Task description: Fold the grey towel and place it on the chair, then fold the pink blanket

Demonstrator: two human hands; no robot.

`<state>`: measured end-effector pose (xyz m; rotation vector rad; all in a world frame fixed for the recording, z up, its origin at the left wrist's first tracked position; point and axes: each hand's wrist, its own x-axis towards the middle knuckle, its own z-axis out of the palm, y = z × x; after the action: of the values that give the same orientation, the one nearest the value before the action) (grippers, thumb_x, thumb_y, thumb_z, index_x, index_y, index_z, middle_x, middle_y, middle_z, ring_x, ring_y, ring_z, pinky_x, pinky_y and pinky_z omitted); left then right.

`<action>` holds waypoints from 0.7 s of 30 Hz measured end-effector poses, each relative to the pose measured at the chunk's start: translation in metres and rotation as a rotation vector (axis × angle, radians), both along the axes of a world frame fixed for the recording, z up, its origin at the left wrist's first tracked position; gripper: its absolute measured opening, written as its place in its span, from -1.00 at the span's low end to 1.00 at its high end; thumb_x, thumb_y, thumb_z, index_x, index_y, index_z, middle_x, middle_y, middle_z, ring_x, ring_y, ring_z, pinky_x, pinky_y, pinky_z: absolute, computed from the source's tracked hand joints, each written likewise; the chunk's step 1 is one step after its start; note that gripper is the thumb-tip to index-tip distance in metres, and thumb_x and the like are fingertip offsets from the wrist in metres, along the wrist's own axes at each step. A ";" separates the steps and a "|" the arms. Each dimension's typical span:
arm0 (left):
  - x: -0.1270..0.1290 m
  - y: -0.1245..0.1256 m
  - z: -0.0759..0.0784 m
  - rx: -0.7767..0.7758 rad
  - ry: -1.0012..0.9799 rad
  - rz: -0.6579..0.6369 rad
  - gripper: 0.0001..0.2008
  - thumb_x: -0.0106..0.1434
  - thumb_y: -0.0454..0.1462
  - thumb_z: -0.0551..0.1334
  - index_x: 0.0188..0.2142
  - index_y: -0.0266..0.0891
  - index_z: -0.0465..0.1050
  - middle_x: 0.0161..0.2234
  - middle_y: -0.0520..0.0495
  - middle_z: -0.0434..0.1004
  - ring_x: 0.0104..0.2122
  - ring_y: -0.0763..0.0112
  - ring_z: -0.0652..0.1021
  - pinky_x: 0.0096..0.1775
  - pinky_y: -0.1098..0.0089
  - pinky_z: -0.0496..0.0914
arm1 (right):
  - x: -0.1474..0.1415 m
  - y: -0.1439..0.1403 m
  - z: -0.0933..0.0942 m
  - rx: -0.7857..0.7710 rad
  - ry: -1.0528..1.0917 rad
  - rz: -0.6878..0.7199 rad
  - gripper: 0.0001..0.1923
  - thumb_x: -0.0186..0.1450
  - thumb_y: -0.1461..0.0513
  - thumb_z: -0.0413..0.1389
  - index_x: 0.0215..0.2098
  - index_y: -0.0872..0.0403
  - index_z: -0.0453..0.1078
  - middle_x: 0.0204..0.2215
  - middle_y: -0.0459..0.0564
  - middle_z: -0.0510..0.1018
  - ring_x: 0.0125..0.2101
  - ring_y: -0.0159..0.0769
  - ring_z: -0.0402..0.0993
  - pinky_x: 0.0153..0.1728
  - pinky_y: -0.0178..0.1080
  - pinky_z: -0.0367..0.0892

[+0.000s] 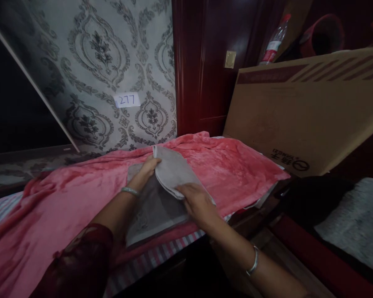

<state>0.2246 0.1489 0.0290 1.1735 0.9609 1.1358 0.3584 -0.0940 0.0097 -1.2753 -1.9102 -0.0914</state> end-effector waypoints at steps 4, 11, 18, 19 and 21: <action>-0.021 0.013 0.008 0.014 0.075 0.045 -0.77 -0.22 -0.48 0.21 -0.49 -0.28 0.50 -0.61 0.06 0.49 -0.60 0.43 0.47 -0.54 0.50 0.30 | -0.029 0.001 0.005 0.040 -0.033 0.049 -0.42 0.18 0.48 -0.05 0.12 0.07 0.42 -0.06 0.08 0.60 -0.05 -0.19 0.48 0.00 -0.11 0.40; -0.053 0.002 -0.034 -0.060 0.184 0.060 -0.76 -0.19 -0.43 0.25 -0.44 -0.25 0.52 -0.63 0.01 0.50 -0.52 0.25 0.57 -0.47 0.39 0.42 | -0.071 -0.003 -0.057 -0.048 -0.180 0.021 -0.59 0.25 0.43 0.06 0.02 0.06 0.48 0.01 0.12 0.57 0.00 -0.12 0.44 -0.06 -0.05 0.41; -0.046 0.010 -0.042 -0.023 0.161 0.074 -0.81 -0.04 -0.33 0.33 -0.35 -0.25 0.54 -0.44 -0.07 0.61 -0.36 0.22 0.61 -0.31 0.33 0.50 | -0.065 -0.004 -0.055 -0.103 -0.158 0.034 -0.55 0.27 0.42 0.07 0.09 0.06 0.45 0.05 0.12 0.55 0.04 -0.16 0.40 0.01 -0.05 0.36; -0.045 0.011 -0.043 -0.022 0.163 0.082 -0.81 -0.04 -0.35 0.32 -0.36 -0.25 0.54 -0.43 -0.07 0.61 -0.35 0.23 0.61 -0.30 0.34 0.50 | -0.065 -0.004 -0.055 -0.104 -0.156 0.028 -0.56 0.27 0.42 0.07 0.09 0.05 0.46 0.05 0.11 0.55 0.03 -0.15 0.40 0.01 -0.04 0.35; -0.044 0.012 -0.043 -0.027 0.167 0.098 -0.80 -0.04 -0.38 0.29 -0.35 -0.25 0.55 -0.42 -0.06 0.61 -0.35 0.24 0.61 -0.31 0.34 0.50 | -0.065 -0.003 -0.055 -0.101 -0.137 0.025 -0.56 0.28 0.42 0.06 0.08 0.05 0.46 0.05 0.10 0.55 0.03 -0.14 0.40 0.01 -0.03 0.35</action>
<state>0.1810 0.1604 -0.0140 1.2252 1.1692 1.1118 0.2936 -0.0975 -0.0452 -1.3422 -2.0699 -0.0716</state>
